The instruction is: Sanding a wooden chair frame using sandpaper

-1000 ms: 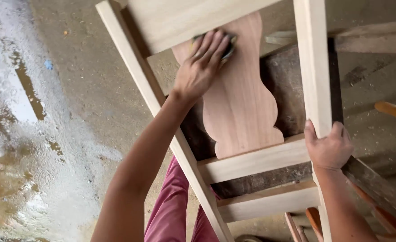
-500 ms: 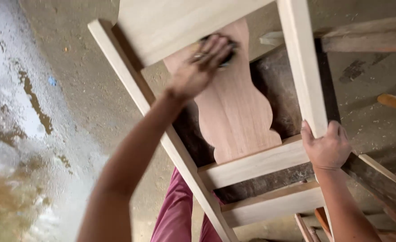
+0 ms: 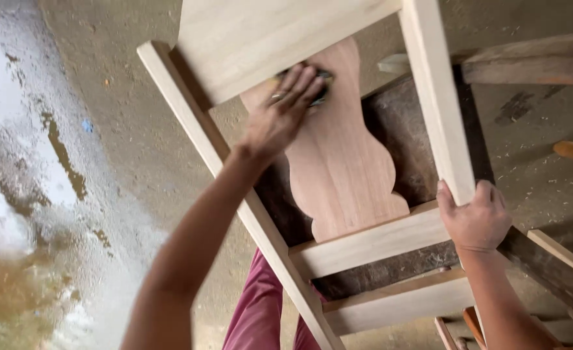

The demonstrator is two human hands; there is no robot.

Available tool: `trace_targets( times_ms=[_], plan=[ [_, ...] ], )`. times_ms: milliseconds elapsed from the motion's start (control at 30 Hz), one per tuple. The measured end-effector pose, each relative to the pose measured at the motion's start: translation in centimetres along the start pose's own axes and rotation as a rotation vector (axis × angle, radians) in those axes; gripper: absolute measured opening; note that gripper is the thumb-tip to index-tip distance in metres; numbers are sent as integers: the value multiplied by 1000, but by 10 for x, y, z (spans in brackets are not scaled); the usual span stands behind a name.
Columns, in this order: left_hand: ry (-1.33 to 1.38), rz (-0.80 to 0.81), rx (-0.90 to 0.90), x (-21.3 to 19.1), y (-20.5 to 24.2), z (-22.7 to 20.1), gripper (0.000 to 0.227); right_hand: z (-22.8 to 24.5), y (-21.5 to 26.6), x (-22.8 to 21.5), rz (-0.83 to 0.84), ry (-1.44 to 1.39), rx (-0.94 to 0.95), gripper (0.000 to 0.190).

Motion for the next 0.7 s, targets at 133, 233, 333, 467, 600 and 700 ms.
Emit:
trace_targets(
  times_ms=[133,233,333,467,600,700],
  plan=[
    [52,-130,-104,-9,-51,-22,47,-5,9,-1,-2,-3,-40,65],
    [35,-199,-179,-21,-14,-18,44,-4,11,3,-22,0,-44,64],
    [98,-249,-380,-6,59,-27,50,-9,11,6,-8,5,-43,62],
    [208,17,-469,-4,28,-29,102,-12,13,9,21,53,-3,63],
    [50,-169,-319,0,-85,-55,76,-18,19,13,10,60,-33,65],
    [-17,47,-169,-13,-70,-44,67,-22,17,14,38,48,-18,64]
  ],
)
Point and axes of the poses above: each hand's wrist, its own y-axis away from the middle knuckle, its own x-axis out of the palm, z = x × y, the point moved 7 cm from there along -y, towards the middle knuckle, and after that the axes turned 15 degrees about -y, right-handed, at the moved point
